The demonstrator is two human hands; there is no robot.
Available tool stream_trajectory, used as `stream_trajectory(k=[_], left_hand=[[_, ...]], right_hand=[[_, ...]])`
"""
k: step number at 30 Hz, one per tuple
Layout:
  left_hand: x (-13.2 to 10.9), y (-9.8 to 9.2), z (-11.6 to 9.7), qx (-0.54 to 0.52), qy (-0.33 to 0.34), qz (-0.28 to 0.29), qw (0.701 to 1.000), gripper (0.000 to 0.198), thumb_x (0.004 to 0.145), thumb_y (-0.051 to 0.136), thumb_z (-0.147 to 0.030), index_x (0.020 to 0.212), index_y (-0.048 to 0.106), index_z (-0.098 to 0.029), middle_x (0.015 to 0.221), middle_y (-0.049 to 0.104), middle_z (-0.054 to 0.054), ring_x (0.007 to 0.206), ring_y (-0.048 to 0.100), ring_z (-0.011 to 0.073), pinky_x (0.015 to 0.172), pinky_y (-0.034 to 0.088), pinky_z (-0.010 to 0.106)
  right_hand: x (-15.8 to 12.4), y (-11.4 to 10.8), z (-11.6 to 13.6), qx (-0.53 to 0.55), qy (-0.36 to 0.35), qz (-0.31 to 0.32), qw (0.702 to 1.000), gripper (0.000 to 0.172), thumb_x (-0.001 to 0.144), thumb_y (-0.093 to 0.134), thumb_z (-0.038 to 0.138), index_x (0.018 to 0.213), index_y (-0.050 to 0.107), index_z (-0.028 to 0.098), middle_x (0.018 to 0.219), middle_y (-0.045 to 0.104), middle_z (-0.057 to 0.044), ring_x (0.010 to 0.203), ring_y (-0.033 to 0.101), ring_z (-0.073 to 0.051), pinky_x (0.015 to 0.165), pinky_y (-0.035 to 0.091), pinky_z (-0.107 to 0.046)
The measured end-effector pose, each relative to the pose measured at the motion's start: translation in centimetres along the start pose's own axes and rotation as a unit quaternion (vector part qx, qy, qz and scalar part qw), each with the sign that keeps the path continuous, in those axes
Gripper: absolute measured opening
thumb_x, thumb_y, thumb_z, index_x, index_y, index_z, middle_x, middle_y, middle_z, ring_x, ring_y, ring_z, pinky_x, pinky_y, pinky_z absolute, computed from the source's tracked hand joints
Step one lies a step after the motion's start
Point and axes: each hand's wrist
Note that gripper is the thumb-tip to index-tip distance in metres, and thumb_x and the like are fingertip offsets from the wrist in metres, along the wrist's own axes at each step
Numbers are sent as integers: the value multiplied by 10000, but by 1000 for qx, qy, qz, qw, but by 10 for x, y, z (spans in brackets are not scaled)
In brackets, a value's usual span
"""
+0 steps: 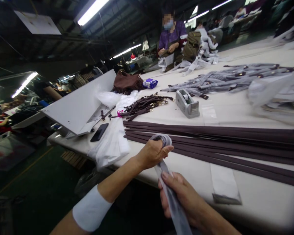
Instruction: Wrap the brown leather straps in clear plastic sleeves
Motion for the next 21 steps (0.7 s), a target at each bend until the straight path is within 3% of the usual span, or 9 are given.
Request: stream_trajectory(k=[5, 9, 13, 15, 16, 17, 18, 20, 21], left_hand=[[-14, 18, 11, -9, 57, 124, 991, 381, 837, 440, -508, 713, 542, -162, 628, 496, 26, 566, 429, 146, 554, 318, 263], [-29, 20, 9, 92, 81, 215, 969, 306, 773, 576, -460, 778, 534, -157, 653, 495, 16, 550, 418, 138, 514, 288, 255], [-35, 24, 10, 209, 108, 143, 961, 278, 857, 456, -378, 669, 496, -177, 559, 424, 2, 479, 351, 130, 499, 263, 275], [-34, 26, 13, 243, 116, 107, 957, 306, 867, 443, -391, 644, 474, -183, 537, 394, -6, 458, 325, 127, 486, 251, 278], [-32, 28, 14, 250, 117, 102, 956, 313, 874, 432, -390, 642, 469, -184, 540, 397, -5, 457, 329, 129, 484, 252, 278], [-29, 30, 14, 253, 116, 103, 955, 317, 881, 420, -388, 644, 469, -183, 547, 409, -2, 461, 339, 132, 484, 255, 278], [-26, 32, 15, 252, 114, 108, 955, 318, 885, 411, -386, 649, 473, -182, 553, 425, 3, 468, 354, 138, 486, 260, 279], [-20, 36, 15, 242, 115, 126, 955, 306, 891, 394, -379, 689, 501, -176, 588, 474, 20, 504, 406, 155, 506, 286, 279], [-17, 38, 14, 233, 122, 133, 955, 297, 895, 387, -371, 715, 514, -172, 618, 503, 30, 532, 434, 164, 523, 302, 278]], right_hand=[[-7, -31, 20, 50, 62, -15, 997, 345, 839, 474, 473, 714, 502, 153, 392, 500, 35, 267, 423, -75, 277, 323, -136], [-1, -50, 28, -9, 142, -5, 990, 377, 876, 376, 387, 616, 500, 145, 336, 411, 43, 220, 309, -67, 237, 253, -151], [-11, -67, 52, -109, 115, -29, 987, 401, 877, 404, 387, 607, 551, 128, 321, 408, 27, 227, 300, -80, 244, 229, -171], [-29, -71, 69, -185, -7, -114, 976, 311, 859, 487, 389, 683, 575, 147, 422, 492, 18, 330, 416, -84, 323, 323, -162], [-39, -71, 76, -252, -104, -175, 946, 232, 840, 535, 372, 745, 586, 167, 522, 552, 7, 439, 499, -96, 411, 398, -166], [-48, -70, 81, -350, -221, -233, 880, 162, 825, 570, 346, 830, 597, 187, 661, 609, -15, 591, 569, -123, 536, 462, -192], [-55, -67, 84, -452, -320, -262, 790, 163, 818, 587, 313, 939, 595, 205, 842, 636, -43, 768, 595, -160, 672, 488, -236], [-60, -61, 82, -631, -413, -224, 616, 334, 842, 549, 245, 1172, 515, 209, 1195, 534, -107, 1063, 513, -240, 842, 457, -337], [-57, -59, 79, -692, -402, -170, 575, 392, 854, 512, 195, 1243, 458, 200, 1275, 471, -127, 1122, 469, -258, 859, 448, -366]])
Point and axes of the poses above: each hand's wrist, its own x-axis towards the middle knuckle, its own y-axis out of the palm, z = x × y
